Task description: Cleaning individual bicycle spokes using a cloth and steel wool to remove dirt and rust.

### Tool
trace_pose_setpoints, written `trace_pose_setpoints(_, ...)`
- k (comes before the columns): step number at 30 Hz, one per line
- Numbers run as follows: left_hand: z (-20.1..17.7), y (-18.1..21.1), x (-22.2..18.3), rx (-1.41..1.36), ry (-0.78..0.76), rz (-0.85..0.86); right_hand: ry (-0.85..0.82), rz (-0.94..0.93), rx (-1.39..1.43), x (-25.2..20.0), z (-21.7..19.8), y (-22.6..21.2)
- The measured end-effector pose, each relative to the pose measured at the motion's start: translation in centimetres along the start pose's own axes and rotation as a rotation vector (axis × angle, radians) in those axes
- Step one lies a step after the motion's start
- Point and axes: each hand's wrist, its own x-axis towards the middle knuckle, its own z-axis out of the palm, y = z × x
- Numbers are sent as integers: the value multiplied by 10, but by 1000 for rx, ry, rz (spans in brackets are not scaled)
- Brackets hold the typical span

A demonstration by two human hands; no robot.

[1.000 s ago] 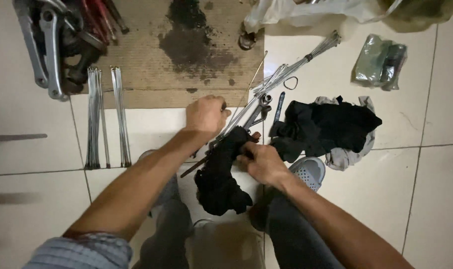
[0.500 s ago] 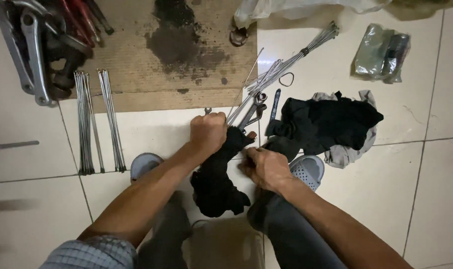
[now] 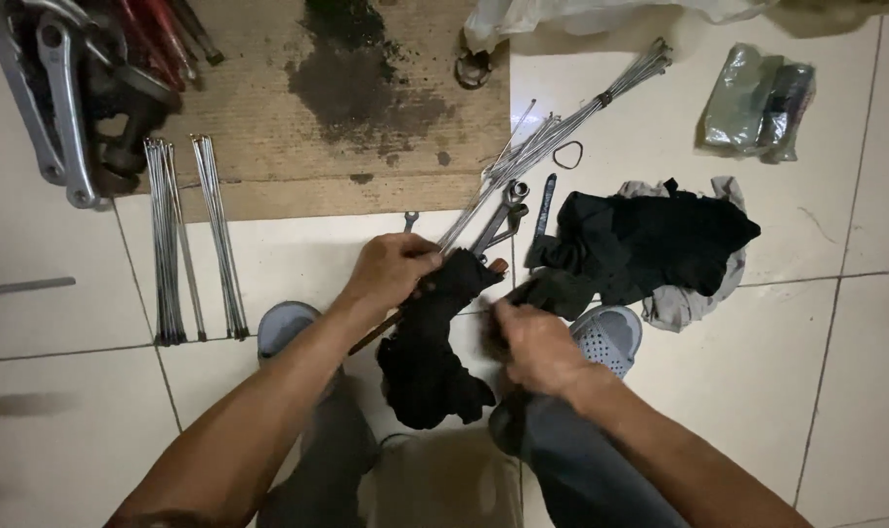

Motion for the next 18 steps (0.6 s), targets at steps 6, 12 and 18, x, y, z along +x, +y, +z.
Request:
trace_pose_setpoints(6, -6, -18, -7, -275, -72, -240, 162, 398, 1246, -3, -123, -30)
trace_pose_setpoints(12, 11, 11, -32, -688, -294, -304, 352, 571, 1762, 16, -119, -30)
trace_pose_setpoints(18, 23, -26, -11, -605, -268, -289, 231, 738, 1712, 7, -157, -71)
